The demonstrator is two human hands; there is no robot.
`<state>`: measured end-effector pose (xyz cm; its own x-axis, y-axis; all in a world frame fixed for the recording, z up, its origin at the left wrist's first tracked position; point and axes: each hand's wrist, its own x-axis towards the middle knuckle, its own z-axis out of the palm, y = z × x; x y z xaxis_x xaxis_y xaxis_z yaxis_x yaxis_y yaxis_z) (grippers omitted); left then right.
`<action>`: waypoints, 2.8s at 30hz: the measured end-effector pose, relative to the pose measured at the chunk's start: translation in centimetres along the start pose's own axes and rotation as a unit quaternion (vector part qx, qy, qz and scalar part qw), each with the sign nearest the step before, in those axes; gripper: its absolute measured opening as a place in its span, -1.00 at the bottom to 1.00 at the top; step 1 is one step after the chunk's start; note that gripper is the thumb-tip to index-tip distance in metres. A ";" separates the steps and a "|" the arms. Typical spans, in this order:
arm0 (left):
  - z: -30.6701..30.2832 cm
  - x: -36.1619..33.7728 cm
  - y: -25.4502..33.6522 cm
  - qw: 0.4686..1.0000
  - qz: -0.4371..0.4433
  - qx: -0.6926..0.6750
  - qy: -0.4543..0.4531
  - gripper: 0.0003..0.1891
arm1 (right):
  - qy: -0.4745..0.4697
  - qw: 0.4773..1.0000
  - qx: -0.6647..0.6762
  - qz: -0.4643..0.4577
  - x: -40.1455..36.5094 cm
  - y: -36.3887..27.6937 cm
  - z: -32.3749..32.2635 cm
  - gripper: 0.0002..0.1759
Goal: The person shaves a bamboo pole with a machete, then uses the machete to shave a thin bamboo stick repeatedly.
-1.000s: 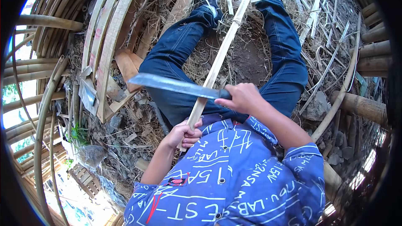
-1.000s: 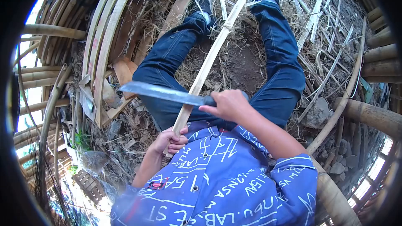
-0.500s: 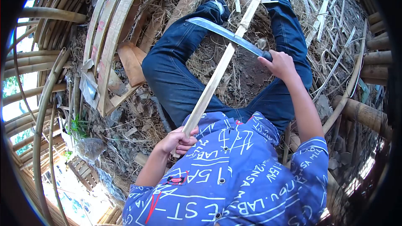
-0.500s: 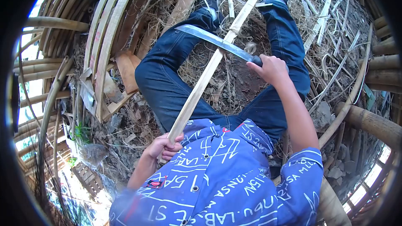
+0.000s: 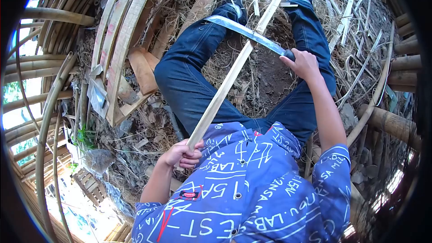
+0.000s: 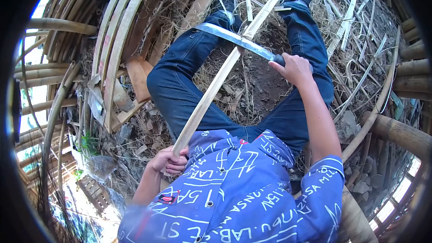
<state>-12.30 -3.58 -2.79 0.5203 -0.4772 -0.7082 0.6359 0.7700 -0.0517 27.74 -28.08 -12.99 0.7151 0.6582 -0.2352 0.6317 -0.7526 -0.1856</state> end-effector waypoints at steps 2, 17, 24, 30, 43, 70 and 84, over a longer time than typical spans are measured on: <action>-0.5 0.0 0.0 1.000 0.001 0.006 -0.006 -0.73 | 0.014 1.000 0.010 -0.009 -0.7 -0.5 0.0 -0.28; 1.6 4.5 0.7 0.993 0.056 0.100 0.041 -0.78 | -0.112 0.942 0.270 -0.162 -11.9 -16.2 -0.4 -0.33; 2.7 4.8 0.2 0.966 0.097 0.219 0.101 -0.83 | -0.047 0.960 0.214 -0.174 -10.8 -15.3 0.3 -0.37; 2.5 2.9 -0.2 0.988 0.046 0.131 0.071 -0.79 | -0.036 0.995 0.087 -0.043 -5.8 -8.7 1.7 -0.33; 2.3 0.8 0.6 0.994 0.031 0.096 0.048 -0.81 | 0.072 0.997 -0.008 0.000 0.0 -1.0 0.4 -0.32; 2.3 0.5 0.2 0.992 0.041 0.115 0.026 -0.83 | 0.088 0.995 0.055 0.006 -1.1 -1.4 1.7 -0.33; 0.9 0.0 0.4 1.000 0.010 -0.005 -0.024 -0.82 | 0.225 0.972 -0.069 0.002 0.8 1.4 1.6 -0.36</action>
<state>-11.52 -3.64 -2.17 0.5589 -0.4814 -0.6752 0.6199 0.7834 -0.0453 28.71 -28.65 -14.91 0.7560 0.6196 0.2111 0.6412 -0.7658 -0.0487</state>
